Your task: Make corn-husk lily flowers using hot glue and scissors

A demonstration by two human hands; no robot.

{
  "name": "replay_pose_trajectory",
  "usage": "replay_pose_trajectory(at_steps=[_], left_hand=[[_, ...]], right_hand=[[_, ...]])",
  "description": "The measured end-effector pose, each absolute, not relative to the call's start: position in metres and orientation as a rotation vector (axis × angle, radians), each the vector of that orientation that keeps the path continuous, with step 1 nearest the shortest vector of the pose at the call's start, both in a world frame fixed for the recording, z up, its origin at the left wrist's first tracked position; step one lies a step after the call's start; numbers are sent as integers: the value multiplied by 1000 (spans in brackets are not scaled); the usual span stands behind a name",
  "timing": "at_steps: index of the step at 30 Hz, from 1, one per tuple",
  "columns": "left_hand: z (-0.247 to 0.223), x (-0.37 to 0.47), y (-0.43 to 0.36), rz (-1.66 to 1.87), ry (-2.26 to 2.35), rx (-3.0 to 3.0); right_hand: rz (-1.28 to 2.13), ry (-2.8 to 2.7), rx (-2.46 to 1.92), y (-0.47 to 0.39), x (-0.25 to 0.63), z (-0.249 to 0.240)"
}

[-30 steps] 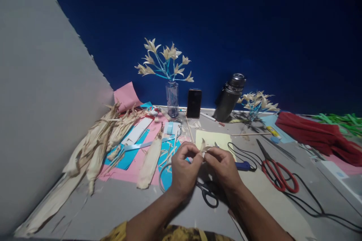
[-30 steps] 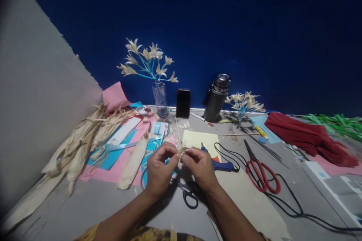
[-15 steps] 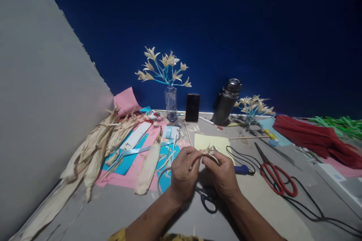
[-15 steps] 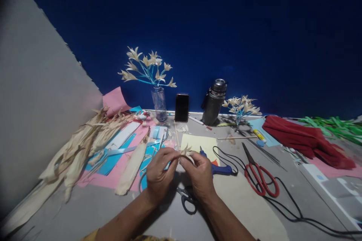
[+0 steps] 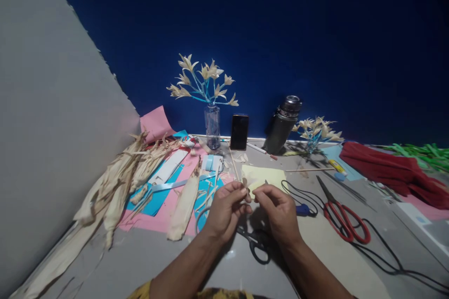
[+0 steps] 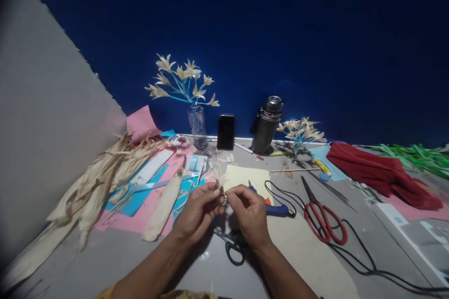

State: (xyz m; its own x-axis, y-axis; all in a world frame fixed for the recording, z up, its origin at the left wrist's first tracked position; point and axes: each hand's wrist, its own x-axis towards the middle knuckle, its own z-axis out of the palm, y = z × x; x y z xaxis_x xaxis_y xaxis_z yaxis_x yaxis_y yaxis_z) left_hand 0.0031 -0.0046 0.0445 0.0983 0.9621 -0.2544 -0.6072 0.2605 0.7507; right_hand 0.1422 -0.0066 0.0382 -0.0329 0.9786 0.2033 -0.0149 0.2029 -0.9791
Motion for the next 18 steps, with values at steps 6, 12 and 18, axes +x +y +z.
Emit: replay_pose_trajectory(at_steps=[6, 12, 18], left_hand=[[37, 4, -7, 1506, 1144, 838], [35, 6, -11, 1580, 1268, 1019], [37, 9, -13, 1651, 1329, 1257]], right_hand=[[1118, -1361, -1089, -10, 138, 32], [1213, -1275, -1081, -8, 134, 32], [1307, -1110, -1049, -7, 128, 34]])
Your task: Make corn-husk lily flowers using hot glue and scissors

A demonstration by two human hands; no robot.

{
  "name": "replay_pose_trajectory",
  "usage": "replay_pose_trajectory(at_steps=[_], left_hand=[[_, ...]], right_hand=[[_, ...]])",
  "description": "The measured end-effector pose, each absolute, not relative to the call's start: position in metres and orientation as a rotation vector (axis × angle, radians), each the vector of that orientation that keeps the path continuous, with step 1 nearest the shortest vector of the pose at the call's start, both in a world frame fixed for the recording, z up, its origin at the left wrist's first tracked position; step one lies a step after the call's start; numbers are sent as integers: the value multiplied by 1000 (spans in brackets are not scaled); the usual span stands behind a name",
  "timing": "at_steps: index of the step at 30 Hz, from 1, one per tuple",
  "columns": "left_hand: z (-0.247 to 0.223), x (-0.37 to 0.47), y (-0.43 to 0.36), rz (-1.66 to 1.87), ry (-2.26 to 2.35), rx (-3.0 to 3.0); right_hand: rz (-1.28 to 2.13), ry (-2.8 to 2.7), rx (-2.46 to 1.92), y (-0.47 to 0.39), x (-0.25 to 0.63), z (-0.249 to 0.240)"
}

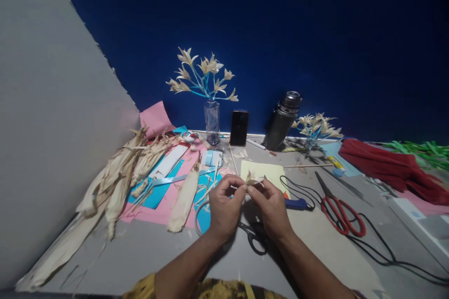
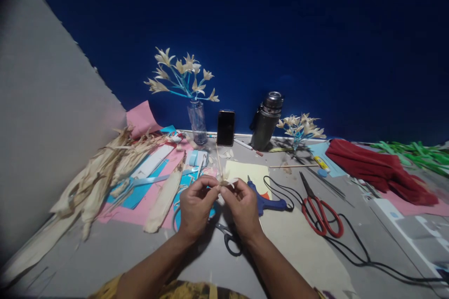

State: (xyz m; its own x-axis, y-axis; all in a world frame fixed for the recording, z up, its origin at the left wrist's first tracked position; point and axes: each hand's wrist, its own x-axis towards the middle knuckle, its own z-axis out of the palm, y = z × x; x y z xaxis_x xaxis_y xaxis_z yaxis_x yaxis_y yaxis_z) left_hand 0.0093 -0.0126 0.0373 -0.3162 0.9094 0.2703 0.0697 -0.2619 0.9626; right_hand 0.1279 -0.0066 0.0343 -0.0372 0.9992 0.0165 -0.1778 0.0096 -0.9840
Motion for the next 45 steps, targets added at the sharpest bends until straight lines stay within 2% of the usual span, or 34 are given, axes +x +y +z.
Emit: replay_pose_trajectory(at_steps=[11, 18, 32, 38, 45], left_hand=[[33, 4, -12, 1840, 1198, 1939], [25, 2, -11, 1826, 1073, 2335], [27, 3, -13, 1704, 1017, 2449], [33, -1, -14, 1735, 943, 2265], [41, 3, -14, 1518, 1118, 1346]], right_hand=[[1224, -1024, -1062, -7, 126, 28], [1180, -993, -1067, -4, 134, 27], [1313, -921, -957, 0, 140, 22], [1245, -1012, -989, -2, 141, 21], [1105, -1224, -1036, -7, 137, 34]])
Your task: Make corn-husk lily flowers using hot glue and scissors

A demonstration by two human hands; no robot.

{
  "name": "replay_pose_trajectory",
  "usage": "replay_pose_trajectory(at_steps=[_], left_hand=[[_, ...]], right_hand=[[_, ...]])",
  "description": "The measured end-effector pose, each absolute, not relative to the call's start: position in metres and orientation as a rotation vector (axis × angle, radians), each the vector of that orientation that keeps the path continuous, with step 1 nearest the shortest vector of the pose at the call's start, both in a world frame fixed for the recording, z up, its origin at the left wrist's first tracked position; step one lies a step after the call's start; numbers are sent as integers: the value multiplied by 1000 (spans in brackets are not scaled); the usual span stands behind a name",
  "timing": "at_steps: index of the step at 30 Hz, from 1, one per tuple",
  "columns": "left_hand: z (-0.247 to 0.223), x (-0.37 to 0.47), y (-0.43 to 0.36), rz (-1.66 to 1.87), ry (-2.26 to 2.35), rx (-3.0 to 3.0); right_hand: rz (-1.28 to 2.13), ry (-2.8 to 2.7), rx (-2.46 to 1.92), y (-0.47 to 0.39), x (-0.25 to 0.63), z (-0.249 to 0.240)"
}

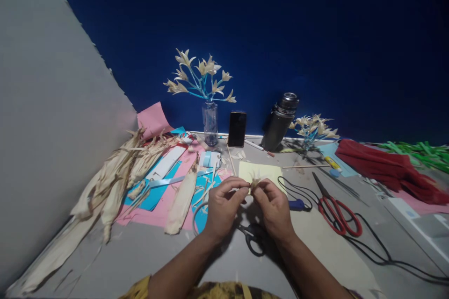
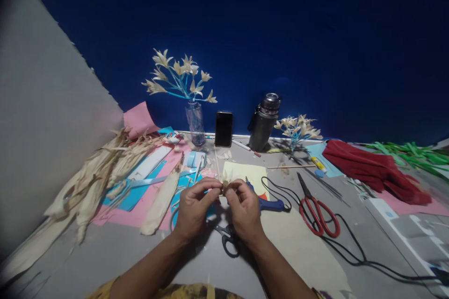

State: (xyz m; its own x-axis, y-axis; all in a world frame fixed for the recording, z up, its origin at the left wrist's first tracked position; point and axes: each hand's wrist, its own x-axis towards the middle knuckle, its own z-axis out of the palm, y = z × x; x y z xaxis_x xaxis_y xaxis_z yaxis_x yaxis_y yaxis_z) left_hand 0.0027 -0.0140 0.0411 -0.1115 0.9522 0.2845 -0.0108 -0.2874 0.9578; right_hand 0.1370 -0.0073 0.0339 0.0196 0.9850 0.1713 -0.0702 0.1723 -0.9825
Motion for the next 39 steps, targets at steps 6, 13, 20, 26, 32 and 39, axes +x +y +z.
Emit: replay_pose_trajectory(at_steps=[6, 13, 20, 26, 32, 39], left_hand=[[43, 3, -12, 1567, 1170, 1418], [41, 5, -14, 1656, 1245, 1657], [42, 4, -13, 1701, 1347, 1750], [41, -1, -14, 1766, 1318, 1943], [35, -3, -12, 1855, 1413, 2183], [42, -2, -10, 1748, 1461, 2032]], right_hand=[[901, -1402, -1118, -11, 135, 41], [733, -1554, -1098, -9, 141, 37], [784, -1643, -966, -10, 145, 41], [745, -1614, -949, -11, 142, 41], [722, -1571, -958, -16, 131, 38], [803, -1616, -967, -16, 131, 36]])
